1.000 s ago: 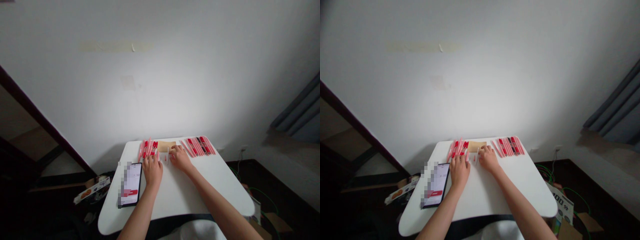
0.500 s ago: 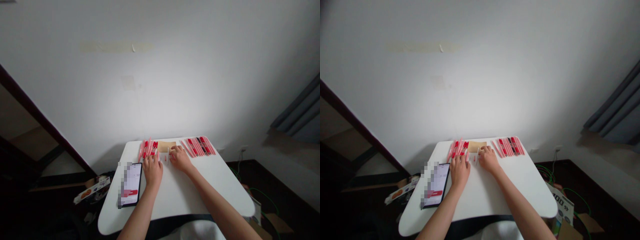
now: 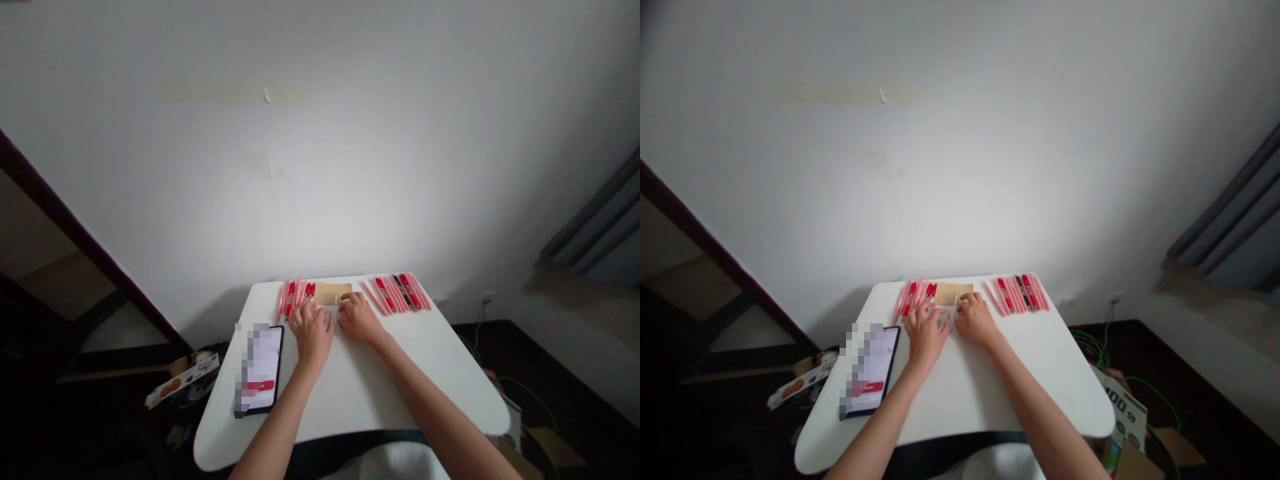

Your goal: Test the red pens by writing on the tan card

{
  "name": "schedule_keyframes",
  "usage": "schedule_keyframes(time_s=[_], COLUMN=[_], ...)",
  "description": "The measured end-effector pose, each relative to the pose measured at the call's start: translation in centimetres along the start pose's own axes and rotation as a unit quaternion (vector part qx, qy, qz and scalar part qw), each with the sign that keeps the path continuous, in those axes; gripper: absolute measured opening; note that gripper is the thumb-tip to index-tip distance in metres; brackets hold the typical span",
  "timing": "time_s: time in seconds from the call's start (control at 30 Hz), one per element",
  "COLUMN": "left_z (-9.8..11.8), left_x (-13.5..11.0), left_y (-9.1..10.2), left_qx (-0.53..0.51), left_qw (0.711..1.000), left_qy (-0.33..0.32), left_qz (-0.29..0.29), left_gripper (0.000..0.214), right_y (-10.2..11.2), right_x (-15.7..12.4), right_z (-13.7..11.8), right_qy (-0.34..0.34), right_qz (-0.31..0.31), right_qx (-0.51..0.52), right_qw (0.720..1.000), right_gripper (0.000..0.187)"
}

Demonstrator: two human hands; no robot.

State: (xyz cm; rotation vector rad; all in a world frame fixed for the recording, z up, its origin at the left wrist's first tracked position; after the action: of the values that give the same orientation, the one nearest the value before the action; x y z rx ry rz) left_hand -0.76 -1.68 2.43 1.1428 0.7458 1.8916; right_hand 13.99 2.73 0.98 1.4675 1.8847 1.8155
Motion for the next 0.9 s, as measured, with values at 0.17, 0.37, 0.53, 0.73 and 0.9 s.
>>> schedule_keyframes(time_s=[0.17, 0.37, 0.53, 0.73, 0.9], left_z=[0.6, 0.2, 0.0, 0.0, 0.1], left_x=[0.8, 1.4, 1.4, 1.3, 1.3], left_y=[0.1, -0.4, -1.0, -1.2, -1.0], left_qx=[0.016, 0.021, 0.019, 0.025, 0.024], left_qw=[0.999, 0.999, 0.999, 0.999, 0.999], left_qy=[0.018, 0.02, 0.015, 0.013, 0.011], left_qz=[-0.028, -0.038, -0.023, -0.015, -0.02], left_gripper=[0.018, 0.015, 0.013, 0.013, 0.013], right_y=[0.1, 1.6, 2.2, 2.0, 2.2], right_x=[-0.2, -0.5, -1.5, -2.3, -2.6], right_z=[0.1, 0.6, 1.8, 2.6, 2.5], right_qy=[0.021, 0.01, -0.022, -0.061, -0.055], right_qz=[0.029, 0.072, 0.066, 0.049, 0.053], right_qx=[0.018, 0.008, -0.034, -0.087, -0.091], right_qw=[0.999, 0.997, 0.997, 0.993, 0.993], right_gripper=[0.02, 0.016, 0.017, 0.014, 0.014])
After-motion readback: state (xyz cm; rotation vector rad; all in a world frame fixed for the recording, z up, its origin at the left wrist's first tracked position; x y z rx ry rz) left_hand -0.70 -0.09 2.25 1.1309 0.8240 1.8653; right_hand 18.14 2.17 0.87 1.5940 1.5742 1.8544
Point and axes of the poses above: each hand's wrist, its own x-axis towards the middle knuckle, its own y-axis out of the back of the hand, z = x × y, the point moved 2 cm from there along x, towards the middle knuckle, and after that the axes turned 14 degrees about y, right-handed, at the moved point
